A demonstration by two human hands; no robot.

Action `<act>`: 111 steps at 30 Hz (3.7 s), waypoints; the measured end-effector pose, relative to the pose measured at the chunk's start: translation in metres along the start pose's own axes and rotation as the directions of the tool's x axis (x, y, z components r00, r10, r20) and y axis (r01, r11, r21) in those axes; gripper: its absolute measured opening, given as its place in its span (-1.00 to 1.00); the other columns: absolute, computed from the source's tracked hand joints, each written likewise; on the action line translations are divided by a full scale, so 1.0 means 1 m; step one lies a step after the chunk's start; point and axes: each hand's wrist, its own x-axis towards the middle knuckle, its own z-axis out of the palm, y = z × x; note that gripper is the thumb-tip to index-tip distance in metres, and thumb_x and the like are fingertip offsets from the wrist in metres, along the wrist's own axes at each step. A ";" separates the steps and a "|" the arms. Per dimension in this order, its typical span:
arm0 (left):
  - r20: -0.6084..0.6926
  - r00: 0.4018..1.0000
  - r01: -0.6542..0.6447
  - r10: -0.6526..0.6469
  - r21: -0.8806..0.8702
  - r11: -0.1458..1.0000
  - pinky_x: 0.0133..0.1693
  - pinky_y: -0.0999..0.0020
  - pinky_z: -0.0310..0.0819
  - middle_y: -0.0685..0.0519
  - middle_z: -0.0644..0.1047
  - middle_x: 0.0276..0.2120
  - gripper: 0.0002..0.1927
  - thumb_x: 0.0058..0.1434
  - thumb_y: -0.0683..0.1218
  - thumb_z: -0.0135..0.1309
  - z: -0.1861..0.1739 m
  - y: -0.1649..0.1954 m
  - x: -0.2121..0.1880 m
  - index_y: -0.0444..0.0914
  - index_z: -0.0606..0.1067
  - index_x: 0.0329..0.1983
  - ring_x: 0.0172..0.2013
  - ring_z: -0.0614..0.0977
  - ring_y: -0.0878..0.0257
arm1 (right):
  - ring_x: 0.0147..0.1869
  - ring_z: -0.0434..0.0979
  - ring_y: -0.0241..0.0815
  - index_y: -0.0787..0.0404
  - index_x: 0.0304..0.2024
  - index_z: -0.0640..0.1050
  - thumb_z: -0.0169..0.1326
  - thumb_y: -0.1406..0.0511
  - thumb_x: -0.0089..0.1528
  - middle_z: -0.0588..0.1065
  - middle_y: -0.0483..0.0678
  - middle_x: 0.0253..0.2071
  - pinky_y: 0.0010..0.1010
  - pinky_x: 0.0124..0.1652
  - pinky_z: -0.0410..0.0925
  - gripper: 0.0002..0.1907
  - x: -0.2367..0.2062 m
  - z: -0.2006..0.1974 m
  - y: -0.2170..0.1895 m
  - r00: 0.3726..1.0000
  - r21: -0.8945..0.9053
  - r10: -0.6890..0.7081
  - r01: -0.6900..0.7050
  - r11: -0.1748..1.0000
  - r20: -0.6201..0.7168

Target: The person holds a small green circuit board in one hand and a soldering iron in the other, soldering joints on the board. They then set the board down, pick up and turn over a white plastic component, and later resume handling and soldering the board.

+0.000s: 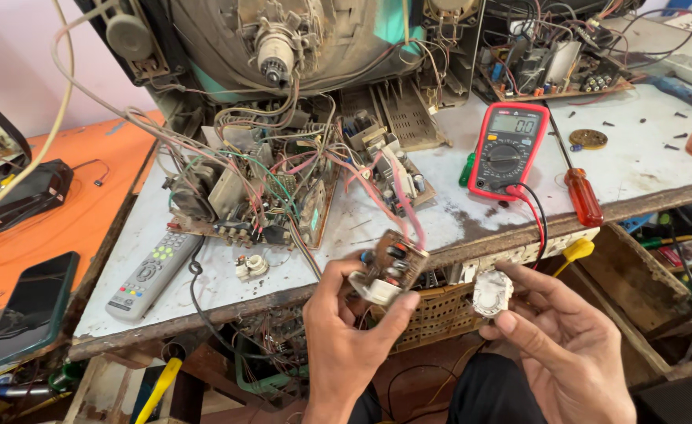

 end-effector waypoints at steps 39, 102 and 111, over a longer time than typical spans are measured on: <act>0.124 0.931 -0.362 0.343 0.436 0.824 -0.09 0.31 0.70 -0.11 0.48 0.24 -0.50 -0.16 -0.29 0.36 -0.013 -0.007 0.002 -0.27 0.51 -0.10 0.11 0.67 0.02 | -0.07 0.62 -0.24 0.38 0.00 0.64 0.23 0.56 0.11 0.61 0.04 0.10 -0.46 -0.09 0.52 -0.62 0.072 0.066 -0.028 0.975 -0.571 -0.014 0.140 0.809 0.220; 0.052 0.955 -0.293 0.291 0.303 0.907 -0.16 0.36 0.77 -0.22 0.44 0.31 -0.30 -0.13 -0.32 0.40 -0.004 -0.010 -0.006 -0.31 0.33 0.06 0.11 0.67 0.06 | -0.19 0.72 -0.33 0.09 -0.03 0.72 0.29 0.33 0.05 0.67 -0.13 -0.18 -0.46 -0.23 0.57 -0.60 0.091 0.129 -0.063 0.936 -0.872 0.138 0.238 0.427 0.323; 0.115 0.919 -0.394 0.378 0.345 0.852 0.02 0.27 0.69 -0.28 0.42 0.35 -0.31 -0.10 -0.36 0.38 -0.004 -0.026 -0.008 -0.29 0.32 0.08 0.23 0.63 -0.07 | -0.18 0.68 -0.39 0.21 -0.06 0.71 0.30 0.38 0.05 0.62 -0.11 -0.17 -0.49 -0.25 0.60 -0.63 0.078 0.127 -0.056 0.976 -0.828 0.105 0.102 0.551 0.190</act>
